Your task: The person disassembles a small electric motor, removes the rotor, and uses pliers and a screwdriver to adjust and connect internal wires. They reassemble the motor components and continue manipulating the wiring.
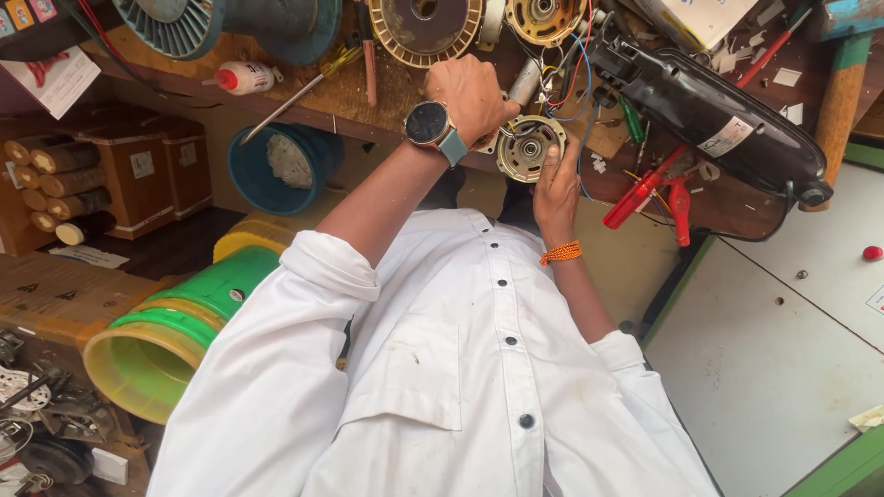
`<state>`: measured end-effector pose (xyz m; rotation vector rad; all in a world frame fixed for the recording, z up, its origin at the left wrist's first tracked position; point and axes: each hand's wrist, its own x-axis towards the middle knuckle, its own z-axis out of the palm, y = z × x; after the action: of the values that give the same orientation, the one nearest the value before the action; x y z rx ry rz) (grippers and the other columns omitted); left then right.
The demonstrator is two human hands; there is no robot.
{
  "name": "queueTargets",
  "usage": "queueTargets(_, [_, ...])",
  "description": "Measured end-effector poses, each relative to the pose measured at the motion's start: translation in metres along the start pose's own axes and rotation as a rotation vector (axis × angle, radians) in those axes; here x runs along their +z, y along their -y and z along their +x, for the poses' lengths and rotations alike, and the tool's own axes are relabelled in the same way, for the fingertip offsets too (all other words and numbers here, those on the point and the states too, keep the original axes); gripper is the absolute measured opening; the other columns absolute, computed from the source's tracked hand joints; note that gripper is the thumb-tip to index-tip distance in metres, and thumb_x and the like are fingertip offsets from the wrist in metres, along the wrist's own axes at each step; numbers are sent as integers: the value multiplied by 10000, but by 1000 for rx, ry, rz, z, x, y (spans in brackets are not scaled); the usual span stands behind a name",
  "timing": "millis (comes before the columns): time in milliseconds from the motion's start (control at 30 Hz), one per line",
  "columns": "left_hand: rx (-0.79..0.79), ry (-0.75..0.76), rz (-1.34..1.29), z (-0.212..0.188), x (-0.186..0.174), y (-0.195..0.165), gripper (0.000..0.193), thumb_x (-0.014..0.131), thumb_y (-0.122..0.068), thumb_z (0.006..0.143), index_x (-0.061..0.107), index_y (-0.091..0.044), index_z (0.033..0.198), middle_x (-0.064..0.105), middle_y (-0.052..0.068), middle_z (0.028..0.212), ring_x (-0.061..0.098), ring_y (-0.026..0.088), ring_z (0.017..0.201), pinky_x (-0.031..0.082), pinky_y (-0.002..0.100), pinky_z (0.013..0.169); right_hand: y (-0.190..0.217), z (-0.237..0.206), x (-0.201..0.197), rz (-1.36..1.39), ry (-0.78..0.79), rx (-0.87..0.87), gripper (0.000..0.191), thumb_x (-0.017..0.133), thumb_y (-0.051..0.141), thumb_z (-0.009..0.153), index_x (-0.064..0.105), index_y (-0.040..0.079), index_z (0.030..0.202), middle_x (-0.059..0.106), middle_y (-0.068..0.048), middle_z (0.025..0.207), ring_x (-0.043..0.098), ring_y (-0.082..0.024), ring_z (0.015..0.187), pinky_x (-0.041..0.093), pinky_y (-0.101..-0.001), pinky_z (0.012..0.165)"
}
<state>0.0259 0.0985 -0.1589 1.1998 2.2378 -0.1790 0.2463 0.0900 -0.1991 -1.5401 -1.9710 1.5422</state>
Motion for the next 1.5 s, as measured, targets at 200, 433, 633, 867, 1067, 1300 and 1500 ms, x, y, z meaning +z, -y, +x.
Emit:
queueTargets(200, [-5, -56, -25, 9, 10, 21, 576, 741, -633, 709, 771, -57, 715, 695, 164, 625, 722, 302, 593, 563, 404, 514, -12, 0, -1, -43, -35, -255, 488, 301, 441, 1235, 380, 43, 1505, 719, -194, 1239, 747, -306, 1052, 584, -414, 853])
queueTargets(433, [41, -272, -181, 8, 15, 23, 728, 785, -652, 703, 718, -29, 1075, 728, 175, 785, 732, 364, 708, 571, 491, 586, -5, -1, -4, 57, 74, 11, 542, 320, 444, 1119, 369, 67, 1506, 743, -119, 996, 721, -189, 639, 554, -277, 427])
queueTargets(633, [-15, -259, -267, -31, -1, 17, 721, 773, -666, 804, 637, -111, 1243, 714, 175, 950, 685, 411, 890, 558, 514, 659, 14, 0, -10, -74, 75, 47, 509, 320, 402, 1114, 336, 85, 1513, 757, -140, 950, 737, -231, 592, 598, -336, 464])
queueTargets(867, [228, -283, -473, -86, 7, 42, 1055, 932, -462, 677, 337, -263, 1526, 470, 234, 1461, 569, 456, 1151, 521, 558, 889, 20, 8, -24, -237, 135, 47, 444, 343, 358, 1118, 368, 137, 1502, 765, -166, 948, 739, -284, 595, 587, -413, 555])
queueTargets(1067, [188, -343, -675, -80, 31, 43, 1259, 990, -414, 584, 212, -292, 1567, 516, 192, 1405, 570, 421, 1175, 481, 559, 960, 12, 10, -26, -389, 52, -125, 417, 359, 322, 1140, 382, 101, 1492, 738, -223, 1123, 714, -432, 965, 544, -530, 794])
queueTargets(1300, [123, -644, -725, -67, 52, 13, 1173, 956, -281, 657, 245, -288, 1591, 608, 112, 1190, 560, 368, 1088, 488, 514, 1000, 11, 11, -32, -361, 120, -70, 424, 349, 329, 1131, 386, 77, 1471, 741, -207, 1116, 728, -411, 998, 552, -514, 821])
queueTargets(1500, [114, -481, -790, -65, 45, 23, 872, 918, -266, 775, 418, -256, 1490, 646, 120, 1196, 596, 356, 1091, 514, 477, 971, 10, 5, -32, -225, 117, -129, 404, 355, 308, 1157, 431, 48, 1456, 709, -228, 1193, 708, -392, 1089, 530, -485, 902])
